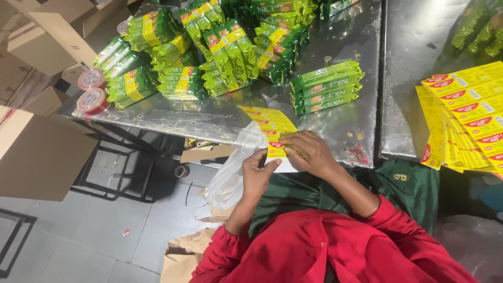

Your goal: The person peels promotional stickers from a sheet and applies them to green packages of biscuits stacked on a metal table, repeatedly handling the packages and the sticker sheets.

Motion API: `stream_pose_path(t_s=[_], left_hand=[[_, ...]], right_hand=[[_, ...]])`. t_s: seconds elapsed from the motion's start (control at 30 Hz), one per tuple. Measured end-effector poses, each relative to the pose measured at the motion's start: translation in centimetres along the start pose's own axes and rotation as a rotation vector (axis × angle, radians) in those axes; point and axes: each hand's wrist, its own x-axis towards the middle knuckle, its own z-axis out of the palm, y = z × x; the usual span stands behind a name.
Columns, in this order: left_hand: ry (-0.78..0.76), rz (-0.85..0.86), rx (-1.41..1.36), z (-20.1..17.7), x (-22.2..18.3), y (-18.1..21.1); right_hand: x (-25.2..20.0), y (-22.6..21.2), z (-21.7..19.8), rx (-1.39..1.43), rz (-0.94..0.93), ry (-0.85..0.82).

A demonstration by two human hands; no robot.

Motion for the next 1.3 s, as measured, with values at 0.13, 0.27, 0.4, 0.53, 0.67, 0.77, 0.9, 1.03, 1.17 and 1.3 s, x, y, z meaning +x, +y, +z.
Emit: stream_pose_path(t_s=[0.13, 0.27, 0.4, 0.53, 0.67, 0.77, 0.9, 1.03, 1.17, 1.3], left_hand=[[-0.002, 0.083, 0.033, 0.5, -0.1, 2.2], [0.029, 0.099, 0.355, 0.9, -0.5, 2.9], [0.001, 0.157, 0.448, 1.5, -0.8, 3.4], [-0.046, 0.25, 0.509, 2.2, -1.1, 4.1], [-0.069, 0.252, 0.491, 2.4, -1.1, 4.2], [-0.039, 0.214, 0.446, 2.3, -0.8, 3.1], [0.038, 0.036, 0.107, 0.5, 0.3, -0.3], [0.227, -0.104, -0.045, -3.9, 3.1, -3.3], [0.273, 0.013, 0.166, -6.9, 6.2, -3.5], [0.4, 0.057, 1.049, -7.3, 8.7, -1.2]], right_hand=[[0.8, -1.4, -1.2, 0.013, -0.091, 0.006], [1.2, -2.6, -2.1, -0.019, -0.142, -0.022], [1.2, -3.4, -2.9, -0.098, -0.167, -0.046], [1.1, -3.7, -3.7, -0.081, -0.146, -0.032], [0.6, -2.9, -3.7, -0.005, -0.091, -0.031], [-0.9, -1.3, -2.4, 0.028, -0.038, -0.004], [-2.0, 3.8, -0.8, 0.612, 0.504, 0.248], [-2.8, 9.5, -5.6, 1.092, 0.702, 0.729], [-3.8, 10.1, -10.5, 1.051, 0.561, 0.847], [-3.9, 6.9, -11.0, 0.929, 0.495, 0.703]])
